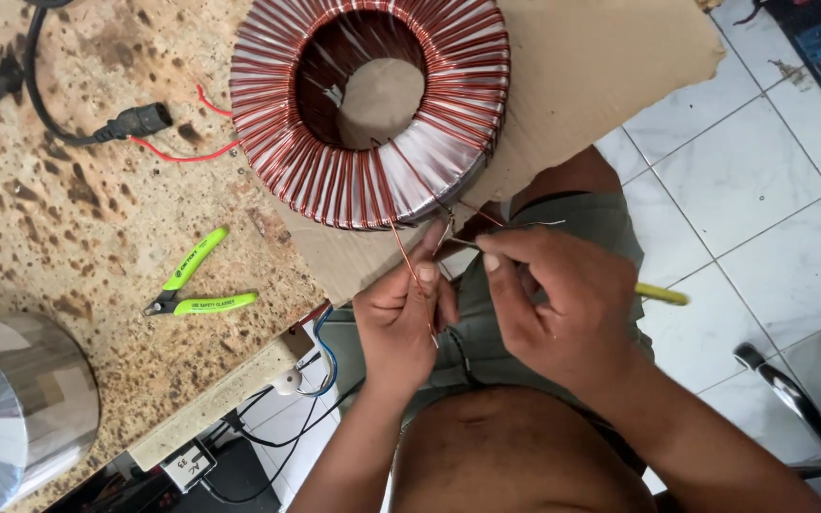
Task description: The person strips the insulation from the ends of two copper wires using a yellow utility knife. They then twist the exposed wire ends together by hand and use pliers to crimp the connection.
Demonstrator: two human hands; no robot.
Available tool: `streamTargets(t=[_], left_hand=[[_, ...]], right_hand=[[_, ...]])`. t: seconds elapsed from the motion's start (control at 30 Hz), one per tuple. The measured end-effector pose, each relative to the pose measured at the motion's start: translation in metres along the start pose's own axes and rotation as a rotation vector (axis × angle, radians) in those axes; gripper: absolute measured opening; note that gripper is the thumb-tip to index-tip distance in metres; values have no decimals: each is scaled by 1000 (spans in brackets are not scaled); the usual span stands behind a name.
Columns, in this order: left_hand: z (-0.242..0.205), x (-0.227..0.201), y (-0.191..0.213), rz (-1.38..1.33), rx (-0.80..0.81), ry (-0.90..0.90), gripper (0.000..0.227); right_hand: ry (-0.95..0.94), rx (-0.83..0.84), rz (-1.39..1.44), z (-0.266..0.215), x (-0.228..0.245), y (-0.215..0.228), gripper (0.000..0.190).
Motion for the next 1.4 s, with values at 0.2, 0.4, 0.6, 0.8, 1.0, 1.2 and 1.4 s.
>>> streamTargets(t=[0.2,0.4,0.6,0.8,1.0,1.2,1.4], left_hand=[[6,10,-4,-148,6,64,27],[1,16,-1,-154,138,109,39],[4,17,0,-148,146,56,37],[4,16,1,-110,175,46,42],[2,27,1,-182,191,110,43],[2,29,3,-186,244,10,38],[6,24,0,-124,192,25,41]], right_hand=[[279,225,-300,20,9,-9,9],[261,389,-349,20,17,-8,19],[296,448,-484,26,12,-14,20],[293,478,-510,38,7,-8,27],[61,643,-345,45,18,-10,18],[104,682,-296,49,23,-12,18],[281,534,-527,47,15,-7,22]])
Point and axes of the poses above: each hand's wrist, its own z-axis towards the middle knuckle, its own y-axis out of the back of the hand, x = y × z, the point moved 5 cm from there along z, towards the middle knuckle, and after that the axes turned 3 degrees about -x, right-handed, at the moved point
